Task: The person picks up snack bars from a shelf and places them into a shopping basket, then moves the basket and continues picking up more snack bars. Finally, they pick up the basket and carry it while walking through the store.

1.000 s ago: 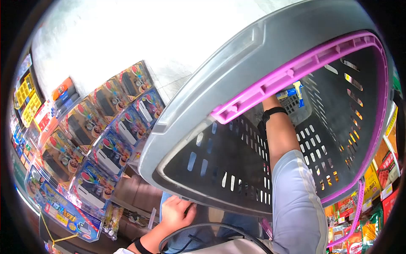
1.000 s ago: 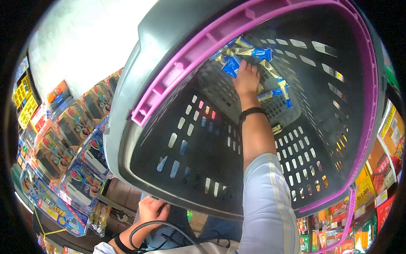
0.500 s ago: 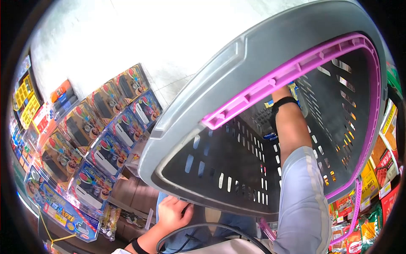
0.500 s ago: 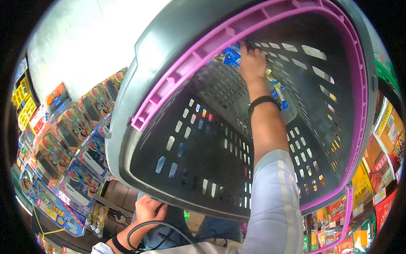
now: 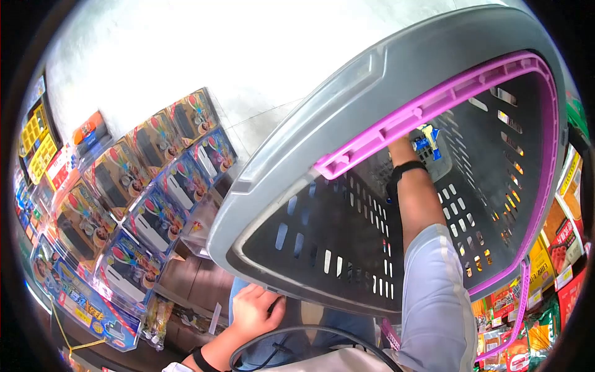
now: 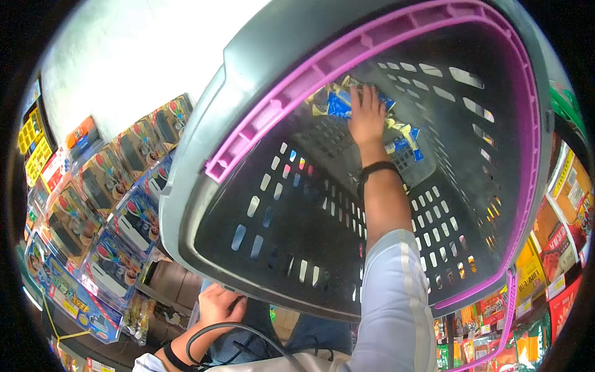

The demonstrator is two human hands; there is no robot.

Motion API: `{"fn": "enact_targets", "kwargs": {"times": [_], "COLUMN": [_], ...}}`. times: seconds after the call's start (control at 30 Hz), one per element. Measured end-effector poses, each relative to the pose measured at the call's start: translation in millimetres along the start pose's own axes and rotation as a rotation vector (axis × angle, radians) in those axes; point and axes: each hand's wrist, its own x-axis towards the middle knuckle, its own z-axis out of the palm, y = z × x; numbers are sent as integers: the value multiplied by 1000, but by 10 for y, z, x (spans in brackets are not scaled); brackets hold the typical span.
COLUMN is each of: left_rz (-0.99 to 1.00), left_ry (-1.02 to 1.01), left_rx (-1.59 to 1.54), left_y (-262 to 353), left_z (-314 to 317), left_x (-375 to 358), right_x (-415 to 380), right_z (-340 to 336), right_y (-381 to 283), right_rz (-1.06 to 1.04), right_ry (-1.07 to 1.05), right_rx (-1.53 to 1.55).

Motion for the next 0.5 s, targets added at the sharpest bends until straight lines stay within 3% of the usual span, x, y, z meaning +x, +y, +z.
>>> {"fn": "enact_targets", "kwargs": {"times": [0.23,0.3,0.37,0.5], "left_rz": [-41,-51,-41,-17], "left_ry": [-17,-16,7,14], "left_rx": [22,17,6,14], "left_y": [-10,6,12,82], "left_z": [9,19,41,58], "left_x": [-39,-46,-34,-30], "right_x": [171,67,58,48], "right_z": [-300,142,163,-38], "right_y": [3,29,36,2], "right_rz": [50,5,-21,-23], "right_ry": [-279,-89,-17,-56], "right_rx": [100,86,91,98]}}
